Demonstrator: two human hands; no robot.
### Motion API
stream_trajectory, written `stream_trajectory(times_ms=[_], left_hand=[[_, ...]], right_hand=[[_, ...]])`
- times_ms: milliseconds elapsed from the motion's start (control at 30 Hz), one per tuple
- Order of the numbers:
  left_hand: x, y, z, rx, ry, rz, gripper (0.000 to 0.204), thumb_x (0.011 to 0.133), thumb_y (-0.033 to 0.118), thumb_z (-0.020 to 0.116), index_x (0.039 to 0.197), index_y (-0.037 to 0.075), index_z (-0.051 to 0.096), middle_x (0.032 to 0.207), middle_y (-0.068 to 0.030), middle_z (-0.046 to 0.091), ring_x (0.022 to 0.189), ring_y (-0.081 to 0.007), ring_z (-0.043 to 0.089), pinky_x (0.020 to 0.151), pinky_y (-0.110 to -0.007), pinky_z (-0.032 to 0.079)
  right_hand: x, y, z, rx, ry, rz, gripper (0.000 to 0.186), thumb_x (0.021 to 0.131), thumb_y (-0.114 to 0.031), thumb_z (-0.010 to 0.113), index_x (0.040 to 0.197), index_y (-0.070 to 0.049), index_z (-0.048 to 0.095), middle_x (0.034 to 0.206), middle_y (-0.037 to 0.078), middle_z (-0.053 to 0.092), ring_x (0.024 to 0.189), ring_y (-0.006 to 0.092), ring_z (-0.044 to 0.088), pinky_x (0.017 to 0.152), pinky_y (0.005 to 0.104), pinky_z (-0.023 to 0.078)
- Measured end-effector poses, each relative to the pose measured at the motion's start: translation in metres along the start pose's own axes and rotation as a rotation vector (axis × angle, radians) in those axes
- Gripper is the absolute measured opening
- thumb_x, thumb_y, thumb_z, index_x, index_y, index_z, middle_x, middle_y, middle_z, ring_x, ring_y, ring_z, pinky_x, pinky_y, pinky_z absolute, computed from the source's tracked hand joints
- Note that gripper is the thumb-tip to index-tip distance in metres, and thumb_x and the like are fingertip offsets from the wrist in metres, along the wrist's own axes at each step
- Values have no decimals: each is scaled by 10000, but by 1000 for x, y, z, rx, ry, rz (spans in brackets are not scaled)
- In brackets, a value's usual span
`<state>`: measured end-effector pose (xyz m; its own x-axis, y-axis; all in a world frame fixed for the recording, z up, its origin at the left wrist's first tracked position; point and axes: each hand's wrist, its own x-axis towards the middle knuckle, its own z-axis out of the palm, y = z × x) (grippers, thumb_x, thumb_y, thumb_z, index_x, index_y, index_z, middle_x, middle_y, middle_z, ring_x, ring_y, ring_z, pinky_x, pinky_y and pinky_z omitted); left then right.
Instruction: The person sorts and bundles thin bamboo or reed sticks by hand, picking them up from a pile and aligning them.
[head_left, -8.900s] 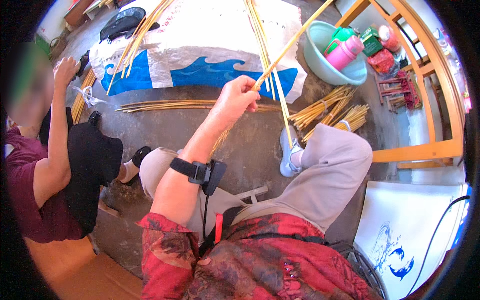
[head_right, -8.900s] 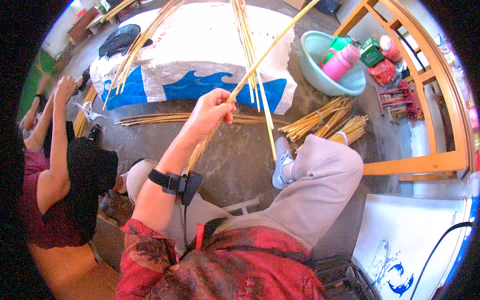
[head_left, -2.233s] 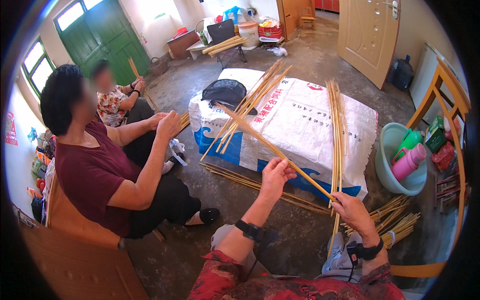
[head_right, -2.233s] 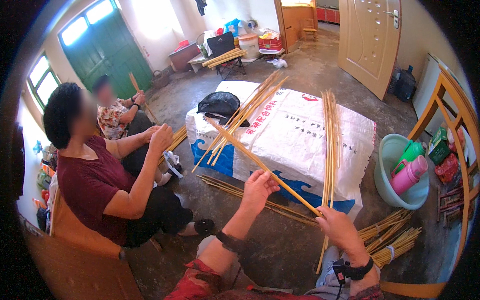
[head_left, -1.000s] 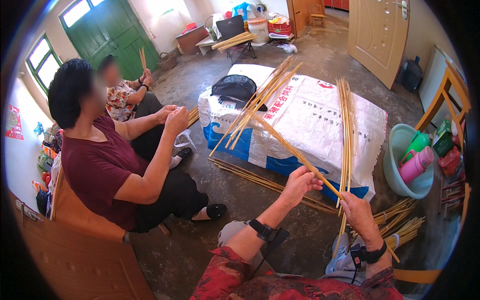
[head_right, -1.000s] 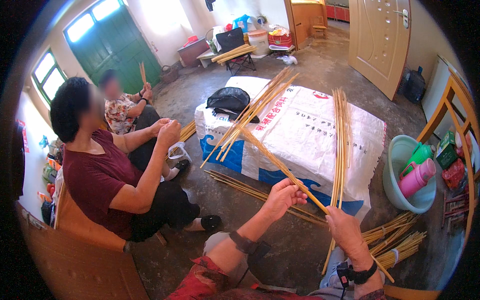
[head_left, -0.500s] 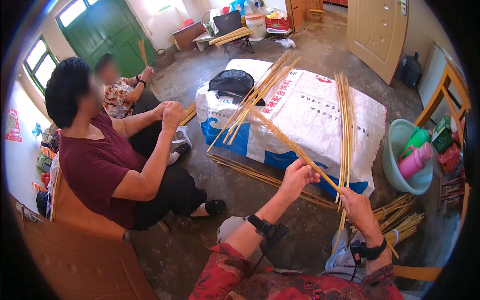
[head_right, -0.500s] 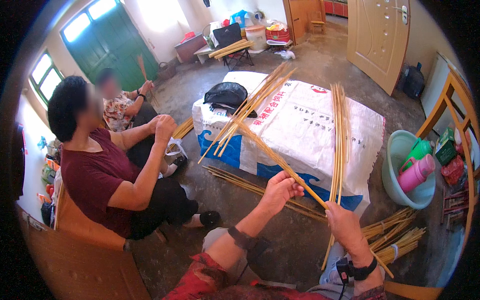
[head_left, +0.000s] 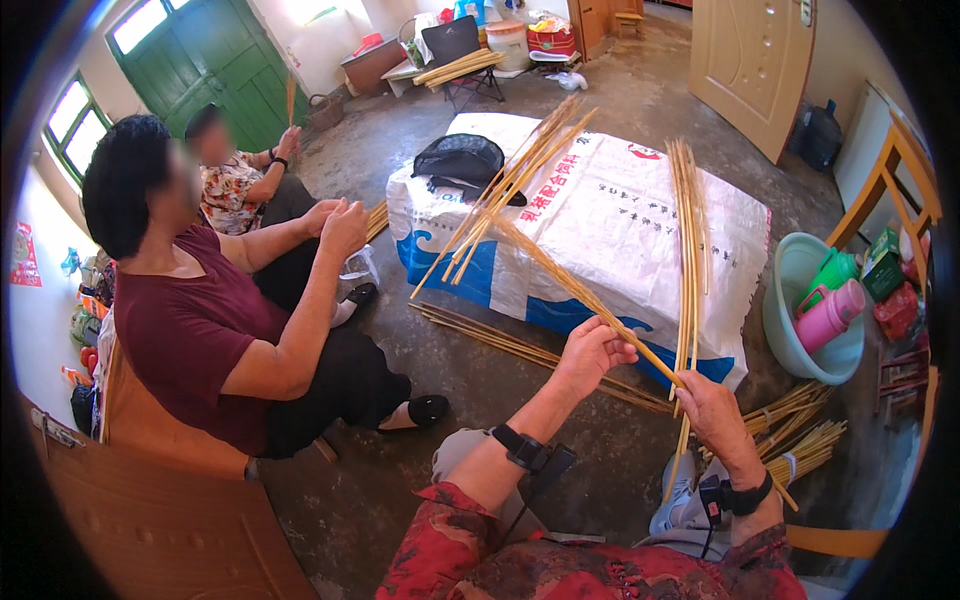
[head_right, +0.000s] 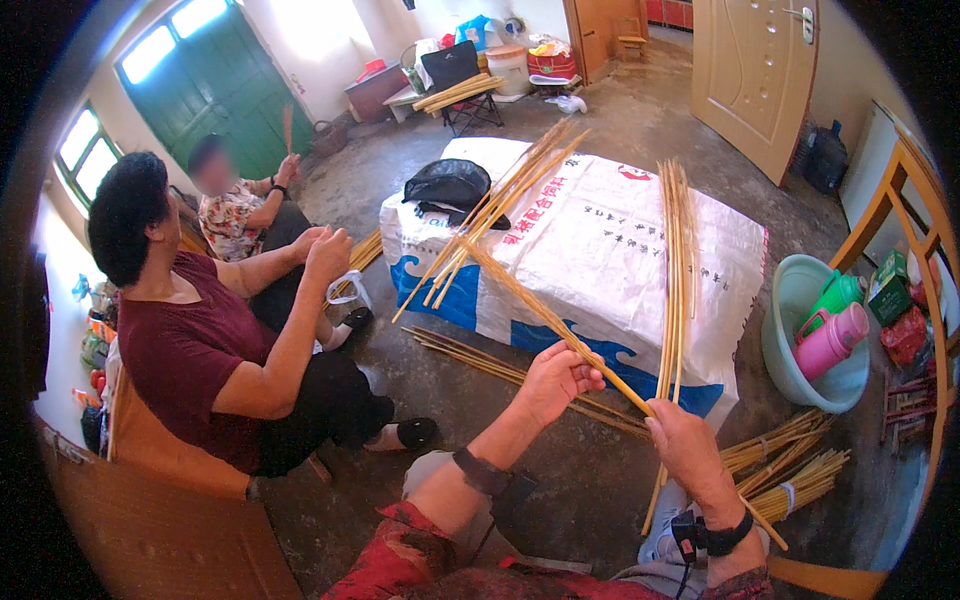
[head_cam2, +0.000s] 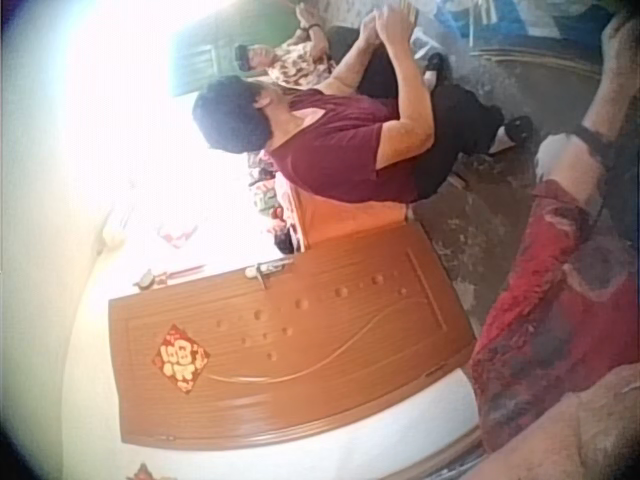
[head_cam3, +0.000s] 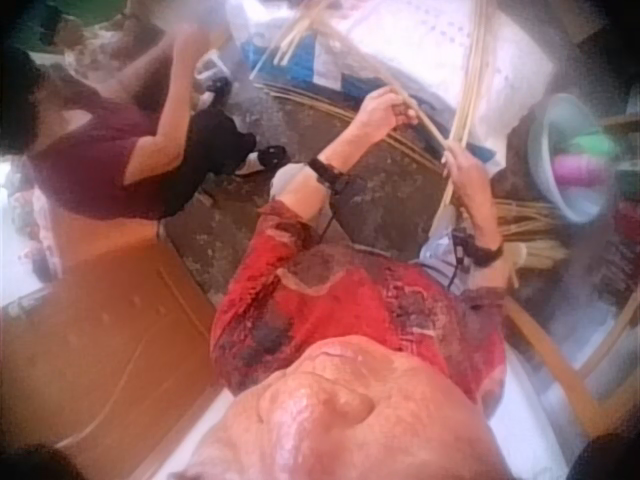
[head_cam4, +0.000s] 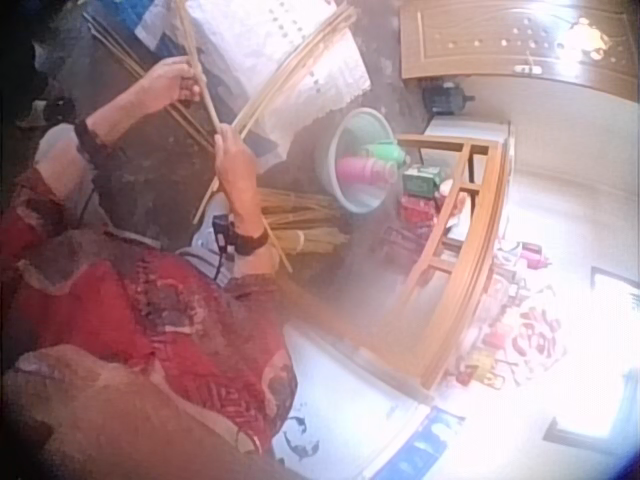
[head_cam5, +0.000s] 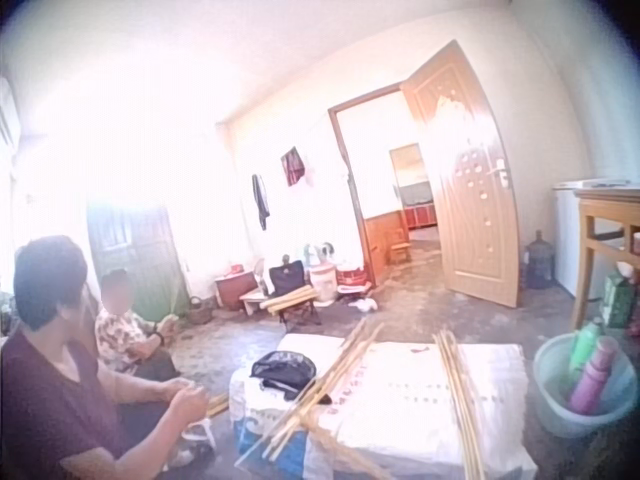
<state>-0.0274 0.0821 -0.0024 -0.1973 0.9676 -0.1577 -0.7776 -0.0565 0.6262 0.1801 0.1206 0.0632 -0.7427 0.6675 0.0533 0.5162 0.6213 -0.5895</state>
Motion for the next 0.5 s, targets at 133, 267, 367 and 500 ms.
stream_trajectory(times_ms=[133, 267, 367, 500], left_hand=[[-1, 0, 0, -46, -12, 8, 124, 845, 63, 387, 890, 6, 488, 839, -126, 570, 688, -186, 576, 644, -353, 509], [0, 0, -1, -2, 69, 52, 115, 853, 97, 411, 893, 9, 474, 806, -109, 569, 681, -182, 583, 634, -340, 513], [0, -1, 3, 60, 60, 60, 115, 857, 97, 416, 906, 9, 470, 806, -113, 559, 700, -191, 578, 637, -341, 511], [0, -1, 11, 186, 76, 56, 107, 848, 73, 433, 919, 5, 476, 791, -111, 548, 718, -195, 570, 644, -338, 508]], right_hand=[[1, 1, 1, 17, 6, 12, 184, 796, -115, 515, 958, -29, 509, 848, 174, 562, 770, 343, 549, 645, 382, 451], [1, 3, 2, 27, 53, 35, 180, 793, -114, 519, 950, -28, 511, 860, 173, 558, 773, 340, 547, 639, 382, 448], [-1, 8, 1, -25, 102, -9, 185, 788, -114, 524, 951, -28, 514, 863, 169, 558, 772, 337, 546, 639, 380, 445], [-1, 12, 3, -44, 154, -27, 202, 785, -135, 531, 960, -36, 519, 871, 158, 561, 780, 329, 547, 645, 371, 446]])
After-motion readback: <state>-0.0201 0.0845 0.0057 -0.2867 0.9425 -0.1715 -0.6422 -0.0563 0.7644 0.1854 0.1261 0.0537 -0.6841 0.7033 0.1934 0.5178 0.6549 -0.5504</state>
